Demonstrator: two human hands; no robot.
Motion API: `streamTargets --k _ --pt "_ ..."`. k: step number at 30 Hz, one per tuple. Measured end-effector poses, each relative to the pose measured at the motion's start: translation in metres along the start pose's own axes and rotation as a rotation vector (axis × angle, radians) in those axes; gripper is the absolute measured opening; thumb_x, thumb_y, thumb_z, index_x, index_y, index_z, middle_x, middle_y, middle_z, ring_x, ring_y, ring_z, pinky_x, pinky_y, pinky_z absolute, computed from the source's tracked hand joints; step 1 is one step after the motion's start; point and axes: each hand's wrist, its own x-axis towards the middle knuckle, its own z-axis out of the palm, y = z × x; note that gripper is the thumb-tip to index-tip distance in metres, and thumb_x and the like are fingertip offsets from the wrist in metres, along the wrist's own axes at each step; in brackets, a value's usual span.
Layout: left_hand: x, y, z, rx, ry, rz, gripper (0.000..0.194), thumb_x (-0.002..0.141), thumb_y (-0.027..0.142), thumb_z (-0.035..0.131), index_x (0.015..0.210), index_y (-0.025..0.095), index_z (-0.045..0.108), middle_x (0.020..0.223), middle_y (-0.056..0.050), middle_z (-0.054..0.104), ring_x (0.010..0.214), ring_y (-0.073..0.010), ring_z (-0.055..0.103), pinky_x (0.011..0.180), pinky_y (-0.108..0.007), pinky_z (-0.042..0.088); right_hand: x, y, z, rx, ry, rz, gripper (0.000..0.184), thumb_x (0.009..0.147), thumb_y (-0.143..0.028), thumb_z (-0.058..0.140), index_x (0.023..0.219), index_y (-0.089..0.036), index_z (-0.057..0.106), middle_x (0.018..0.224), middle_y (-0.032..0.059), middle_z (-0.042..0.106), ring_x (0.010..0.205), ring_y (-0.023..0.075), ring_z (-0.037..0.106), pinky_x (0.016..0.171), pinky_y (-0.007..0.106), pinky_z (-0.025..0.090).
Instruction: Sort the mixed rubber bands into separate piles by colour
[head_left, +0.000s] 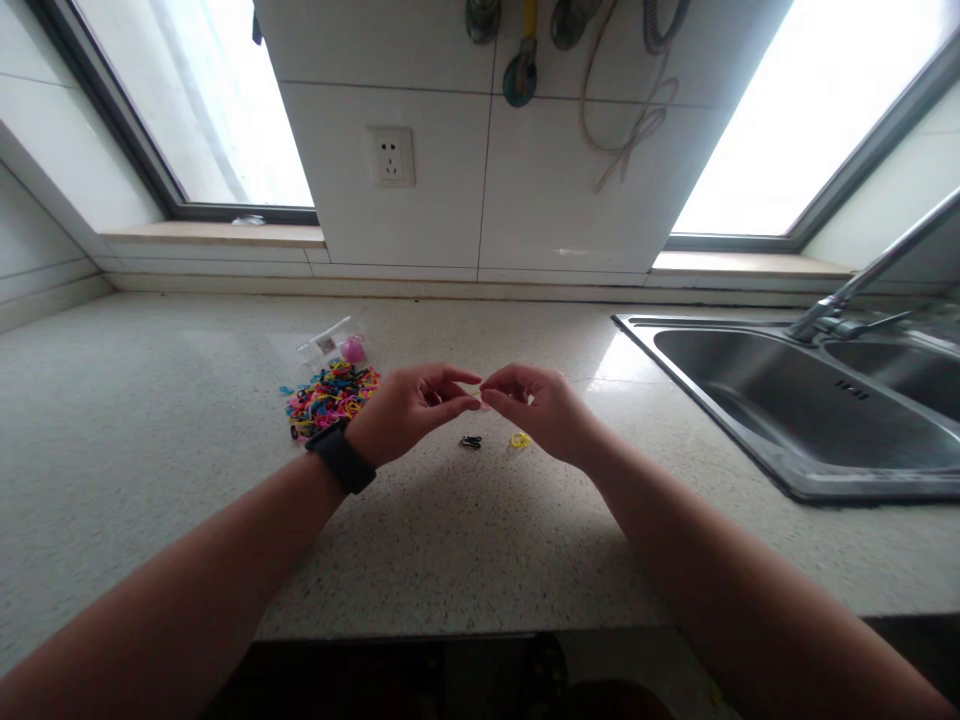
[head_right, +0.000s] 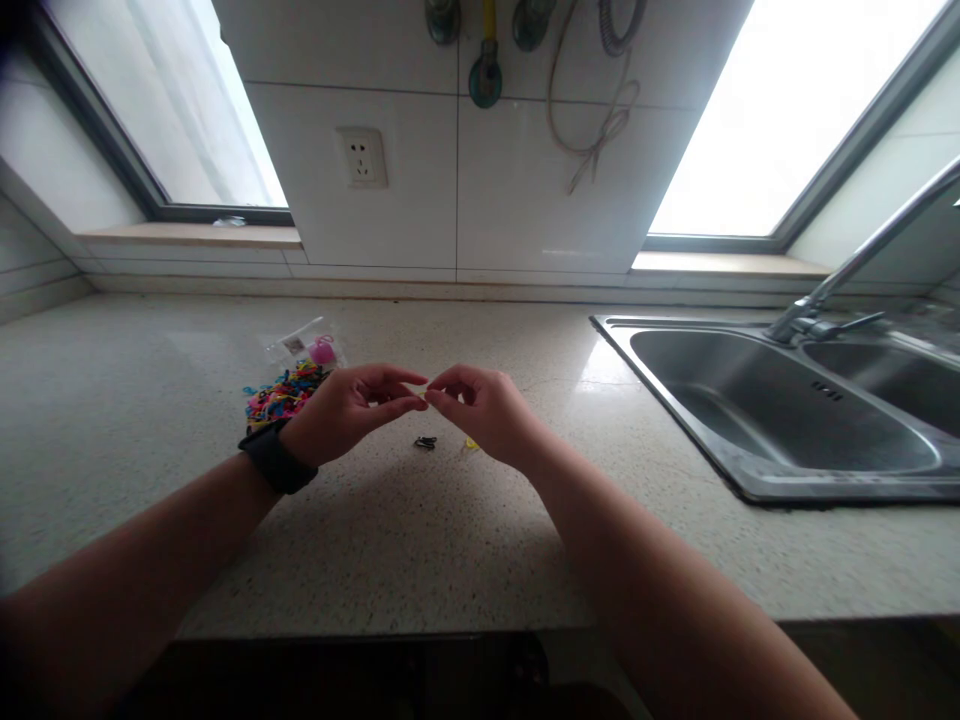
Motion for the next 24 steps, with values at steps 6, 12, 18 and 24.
streamTargets --k 6,12,18,24 --pt "-0.002 0.001 -0.001 0.033 -0.002 0.003 0.041 0.088 0.04 0.072 0.121 0.016 0.068 0.091 -0.008 0.079 0.072 -0.0148 0.069 0.064 -0.025 0.053 0.002 -0.002 -0.005 0.034 0.004 0.003 0.019 0.086 -0.035 0.067 0.083 -0.018 0.074 0.068 0.0002 0.063 0.061 0.0114 0.046 0.056 0.028 0.037" --pt "-0.001 -0.003 -0.004 0.05 0.012 0.019 0.035 0.096 0.042 0.059 0.118 0.015 0.067 0.092 -0.009 0.079 0.079 -0.0155 0.071 0.066 -0.025 0.053 0.005 -0.004 -0.015 0.313 0.135 0.054 0.017 0.081 -0.037 0.072 0.08 -0.02 0.073 0.067 -0.0001 0.062 0.062 0.0119 0.049 0.058 0.029 0.041" --pt "-0.001 -0.009 -0.008 0.296 -0.029 0.067 0.03 0.099 0.035 0.053 0.115 0.016 0.069 0.088 -0.007 0.078 0.067 -0.0133 0.066 0.061 -0.025 0.048 0.005 -0.003 -0.026 0.416 0.082 0.039 0.021 0.081 -0.04 0.072 0.082 -0.02 0.074 0.067 -0.0009 0.06 0.061 0.0112 0.049 0.058 0.028 0.04" --pt "0.001 -0.019 -0.02 0.554 -0.052 0.194 0.024 0.097 0.031 0.054 0.106 0.018 0.072 0.087 -0.005 0.076 0.069 -0.0142 0.062 0.064 -0.027 0.044 0.003 0.009 -0.049 -0.297 -0.25 0.009 0.015 0.085 -0.033 0.068 0.08 -0.021 0.075 0.063 -0.0008 0.061 0.056 0.0112 0.048 0.054 0.028 0.033"
